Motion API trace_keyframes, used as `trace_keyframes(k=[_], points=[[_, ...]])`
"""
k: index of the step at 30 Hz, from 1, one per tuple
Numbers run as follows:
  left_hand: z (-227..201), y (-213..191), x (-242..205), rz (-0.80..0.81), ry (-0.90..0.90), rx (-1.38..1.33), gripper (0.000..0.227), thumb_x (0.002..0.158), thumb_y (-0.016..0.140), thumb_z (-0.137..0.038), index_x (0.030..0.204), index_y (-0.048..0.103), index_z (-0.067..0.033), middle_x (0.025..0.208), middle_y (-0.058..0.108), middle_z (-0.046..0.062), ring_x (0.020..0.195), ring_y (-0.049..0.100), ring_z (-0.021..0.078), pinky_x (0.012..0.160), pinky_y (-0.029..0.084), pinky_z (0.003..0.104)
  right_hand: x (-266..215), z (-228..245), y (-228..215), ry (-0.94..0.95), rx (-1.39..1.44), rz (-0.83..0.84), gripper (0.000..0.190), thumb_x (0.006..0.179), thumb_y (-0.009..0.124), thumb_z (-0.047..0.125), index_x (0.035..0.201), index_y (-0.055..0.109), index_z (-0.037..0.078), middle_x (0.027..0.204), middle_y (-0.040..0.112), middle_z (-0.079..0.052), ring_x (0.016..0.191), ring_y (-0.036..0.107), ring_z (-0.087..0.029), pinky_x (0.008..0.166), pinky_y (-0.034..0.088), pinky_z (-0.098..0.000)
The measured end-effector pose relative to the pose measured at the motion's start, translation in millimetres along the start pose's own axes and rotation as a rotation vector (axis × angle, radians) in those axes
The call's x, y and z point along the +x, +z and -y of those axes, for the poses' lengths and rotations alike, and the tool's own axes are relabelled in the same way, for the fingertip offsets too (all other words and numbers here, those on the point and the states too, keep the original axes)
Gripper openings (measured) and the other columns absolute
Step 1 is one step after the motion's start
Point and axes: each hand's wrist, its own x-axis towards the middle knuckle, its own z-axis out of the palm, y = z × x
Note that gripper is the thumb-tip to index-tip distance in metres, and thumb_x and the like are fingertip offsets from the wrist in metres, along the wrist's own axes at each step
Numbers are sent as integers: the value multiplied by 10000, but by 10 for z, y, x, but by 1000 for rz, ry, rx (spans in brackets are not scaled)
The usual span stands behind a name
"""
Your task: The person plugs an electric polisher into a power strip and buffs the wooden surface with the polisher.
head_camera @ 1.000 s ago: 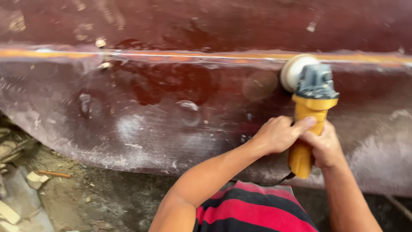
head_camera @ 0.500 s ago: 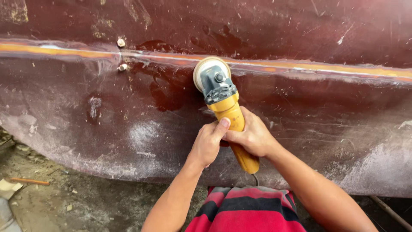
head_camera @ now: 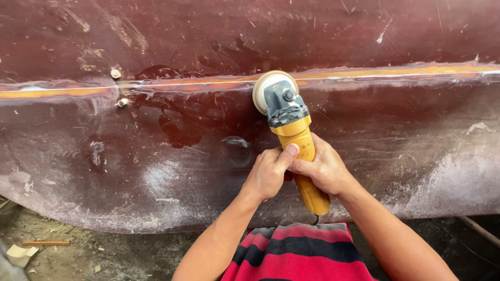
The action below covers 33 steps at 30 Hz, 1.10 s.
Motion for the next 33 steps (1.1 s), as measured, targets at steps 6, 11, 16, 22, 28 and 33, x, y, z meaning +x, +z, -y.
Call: trace_keyframes(k=[6, 11, 16, 22, 28, 33], points=[[-47, 226, 108, 49, -56, 33, 689, 971, 441, -582, 1008, 734, 41, 796, 747, 193, 717, 737, 266, 637, 567, 406, -125, -83, -232, -15, -20, -63, 471, 821, 725, 133, 1254, 596, -2, 1038, 695, -87, 890, 676, -160, 776, 579, -334], [-17, 435, 242, 60, -33, 113, 686, 962, 454, -583, 946, 742, 40, 751, 734, 215, 726, 752, 323, 678, 557, 440, -210, -327, -466, -42, 70, -133, 481, 816, 693, 101, 1275, 588, 9, 1069, 687, -68, 931, 667, -148, 821, 564, -327], [-93, 758, 493, 173, -23, 230, 734, 911, 448, -647, 1014, 766, 6, 917, 744, 280, 949, 730, 434, 806, 549, 483, -361, -622, -849, -69, 135, -279, 436, 844, 667, 99, 1260, 587, -2, 1097, 682, -69, 965, 668, -153, 860, 554, -333], [-18, 667, 354, 129, -16, 237, 764, 907, 425, -674, 1065, 758, -5, 984, 736, 291, 1021, 698, 450, 852, 535, 474, -309, -564, -731, -78, 140, -206, 451, 853, 696, 146, 1265, 585, -2, 1105, 678, -72, 978, 662, -155, 876, 547, -337], [247, 25, -55, -20, 4, -239, 604, 1009, 496, -474, 1148, 709, 74, 1037, 770, 163, 996, 718, 218, 910, 543, 354, 114, -164, -19, -64, -31, 22, 533, 803, 754, 193, 1276, 574, 24, 1085, 695, -77, 932, 676, -154, 831, 575, -345], [183, 19, -40, 3, 5, -394, 591, 1025, 492, -445, 1181, 687, 90, 1082, 751, 127, 1033, 698, 193, 930, 532, 330, 76, 2, -25, 8, -409, -65, 463, 773, 808, 187, 1162, 631, 9, 993, 726, -89, 871, 704, -165, 790, 576, -340]])
